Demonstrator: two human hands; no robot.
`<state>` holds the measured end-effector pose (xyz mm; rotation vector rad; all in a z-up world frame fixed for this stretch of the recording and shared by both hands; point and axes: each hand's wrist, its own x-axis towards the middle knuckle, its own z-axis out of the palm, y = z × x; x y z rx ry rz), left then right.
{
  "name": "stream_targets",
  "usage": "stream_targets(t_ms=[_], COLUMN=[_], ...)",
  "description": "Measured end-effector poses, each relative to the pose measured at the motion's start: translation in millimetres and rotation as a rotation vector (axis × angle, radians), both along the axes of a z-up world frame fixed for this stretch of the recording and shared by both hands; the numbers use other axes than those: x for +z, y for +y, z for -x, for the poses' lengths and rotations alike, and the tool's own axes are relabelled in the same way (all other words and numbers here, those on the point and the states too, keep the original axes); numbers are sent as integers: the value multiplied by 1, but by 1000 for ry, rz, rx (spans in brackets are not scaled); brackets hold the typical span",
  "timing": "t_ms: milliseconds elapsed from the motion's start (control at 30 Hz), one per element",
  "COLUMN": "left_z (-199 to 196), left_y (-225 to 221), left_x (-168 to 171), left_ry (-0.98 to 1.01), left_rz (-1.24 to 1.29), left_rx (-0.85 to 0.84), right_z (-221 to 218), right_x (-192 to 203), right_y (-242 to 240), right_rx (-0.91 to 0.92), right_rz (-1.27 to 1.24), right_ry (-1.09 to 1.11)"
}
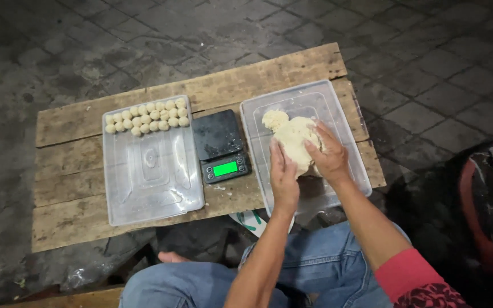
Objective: Weighing small portions of dough on a digital scale and rolling them into uniform balls by hand.
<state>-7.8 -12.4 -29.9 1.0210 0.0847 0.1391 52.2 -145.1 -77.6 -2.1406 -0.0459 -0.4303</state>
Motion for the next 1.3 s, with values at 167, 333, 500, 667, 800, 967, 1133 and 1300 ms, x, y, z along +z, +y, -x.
stream_targets(t_ms=[167, 333, 500, 667, 800, 967, 1133, 1300], left_z=[31, -26, -72, -77, -76, -49, -50, -47], left_y=[-10, -17, -27, -20, -16, 3, 7, 0], left_x=[46, 17, -20, -42, -47, 2, 26, 0], left_ry=[-278, -399, -318, -238, -355, -372, -306, -283], left_rz=[-558, -889, -1270, -1237, -1316, -1330, -1651, -1675], left_rx=[165, 239, 264, 347, 371, -20, -275, -209], right_z=[-6, 1, 2, -3, -6, 4, -17, -1], right_x=[-9, -20, 15, 29, 35, 56, 23, 66], right_y=[-8, -9, -9, -17, -7, 14, -20, -16], right_rx=[10, 144, 352, 222, 190, 188, 229, 410], right_rz=[-78, -40, -139, -1239, -1218, -802, -993, 285], right_ry=[-159, -198, -82, 144, 113, 161, 222, 398])
